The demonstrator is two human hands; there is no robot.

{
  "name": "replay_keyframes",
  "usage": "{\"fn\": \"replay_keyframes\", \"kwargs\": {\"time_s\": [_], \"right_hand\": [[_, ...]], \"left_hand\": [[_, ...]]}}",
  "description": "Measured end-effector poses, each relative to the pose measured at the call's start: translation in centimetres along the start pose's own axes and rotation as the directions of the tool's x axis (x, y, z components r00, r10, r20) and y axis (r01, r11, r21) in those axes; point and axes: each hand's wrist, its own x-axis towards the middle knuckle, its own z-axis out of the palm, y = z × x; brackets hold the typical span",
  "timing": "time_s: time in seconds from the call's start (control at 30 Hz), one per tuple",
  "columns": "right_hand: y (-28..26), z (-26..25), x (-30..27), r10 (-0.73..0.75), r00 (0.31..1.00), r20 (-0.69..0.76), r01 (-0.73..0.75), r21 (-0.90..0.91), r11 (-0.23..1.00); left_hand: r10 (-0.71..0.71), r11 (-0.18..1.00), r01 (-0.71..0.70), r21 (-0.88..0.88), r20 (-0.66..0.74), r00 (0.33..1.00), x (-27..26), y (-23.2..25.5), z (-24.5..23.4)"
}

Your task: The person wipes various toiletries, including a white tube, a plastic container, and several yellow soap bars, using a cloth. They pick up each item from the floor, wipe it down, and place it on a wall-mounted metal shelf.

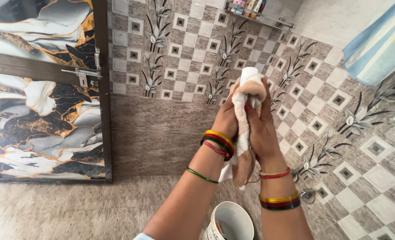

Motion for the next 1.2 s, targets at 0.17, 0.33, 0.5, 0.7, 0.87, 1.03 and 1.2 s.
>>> {"fn": "replay_keyframes", "kwargs": {"time_s": [0.17, 0.33, 0.5, 0.7, 0.87, 1.03, 1.2], "right_hand": [[-1.7, 0.1, -1.0, 0.125, 0.991, 0.052, -0.129, 0.091, 0.987], [-2.9, 0.7, -2.0, 0.08, 0.996, 0.045, -0.08, 0.003, 0.997], [-2.7, 0.9, -3.7, 0.088, 0.996, -0.001, -0.088, 0.026, 0.996], [-1.4, -2.6, -5.5, 0.352, 0.923, -0.153, -0.38, -0.227, 0.897], [-2.5, -3.7, -4.1, -0.03, 0.923, -0.384, -0.054, -0.206, 0.977], [-3.1, 0.4, -1.4, -0.319, 0.947, 0.034, 0.286, -0.539, 0.792], [-1.2, -0.6, -0.7, -0.168, 0.983, -0.072, 0.085, -0.635, 0.768]], "left_hand": [[-0.04, 0.96, 0.018, -0.28, -0.072, 0.997, 1.1, -2.0, -1.0], [0.092, 0.975, -0.107, -0.193, -0.083, 0.992, 1.7, -0.8, -2.0], [-0.008, 0.997, -0.015, -0.076, -0.286, 0.958, 2.7, 0.5, -1.9], [0.113, 0.963, -0.211, -0.17, -0.452, 0.885, 3.1, 1.9, -3.1], [0.015, 0.972, -0.105, -0.212, -0.388, 0.922, 1.4, 3.8, -2.9], [-0.317, 0.905, 0.27, -0.329, -0.099, 0.943, -2.1, 4.0, 1.8], [-0.368, 0.897, 0.381, -0.222, 0.103, 0.924, -3.1, 4.9, 3.3]]}}
